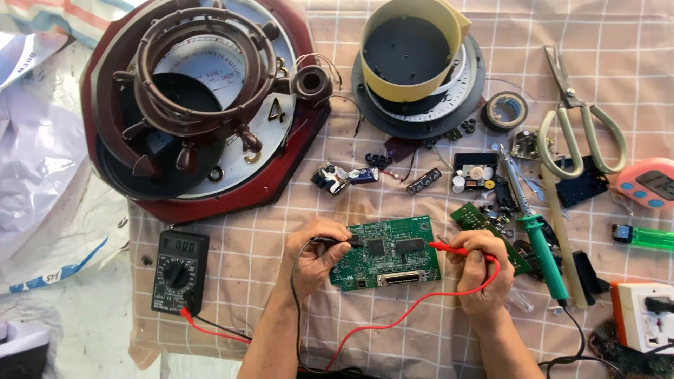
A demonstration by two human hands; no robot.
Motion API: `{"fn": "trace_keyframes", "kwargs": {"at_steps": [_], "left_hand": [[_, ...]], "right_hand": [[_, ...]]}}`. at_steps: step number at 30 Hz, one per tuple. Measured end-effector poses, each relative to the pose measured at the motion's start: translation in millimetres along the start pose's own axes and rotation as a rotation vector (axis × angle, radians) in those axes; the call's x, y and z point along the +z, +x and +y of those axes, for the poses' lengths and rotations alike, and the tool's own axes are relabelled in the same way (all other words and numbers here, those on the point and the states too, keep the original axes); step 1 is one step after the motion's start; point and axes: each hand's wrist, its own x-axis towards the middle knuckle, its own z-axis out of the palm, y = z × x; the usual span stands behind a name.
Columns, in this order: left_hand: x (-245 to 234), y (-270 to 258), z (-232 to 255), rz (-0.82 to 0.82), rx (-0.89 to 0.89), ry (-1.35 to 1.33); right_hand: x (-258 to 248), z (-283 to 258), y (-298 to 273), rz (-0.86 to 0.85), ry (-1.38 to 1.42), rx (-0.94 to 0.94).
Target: The person uses a screwdriver to manipulate a small black electronic component, then switches to using a multimeter to test a green circuit board. The person places probes on various points of the circuit board while the multimeter display is visible.
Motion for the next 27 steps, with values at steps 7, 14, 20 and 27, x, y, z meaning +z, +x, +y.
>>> {"fn": "trace_keyframes", "kwargs": {"at_steps": [7, 14, 20, 27], "left_hand": [[1, 1, 3, 0.019, 0.140, 0.098], [1, -1, 2, 0.021, 0.163, 0.161], [2, 1, 5, 0.019, 0.198, 0.152], [4, 1, 9, 0.030, 0.144, 0.143]], "right_hand": [[-1, 6, -4, -0.025, 0.046, -0.016], [-1, 6, -9, -0.025, 0.078, 0.012], [0, 7, -3, -0.039, 0.097, 0.030], [3, -3, 2, -0.043, -0.027, -0.067]]}}
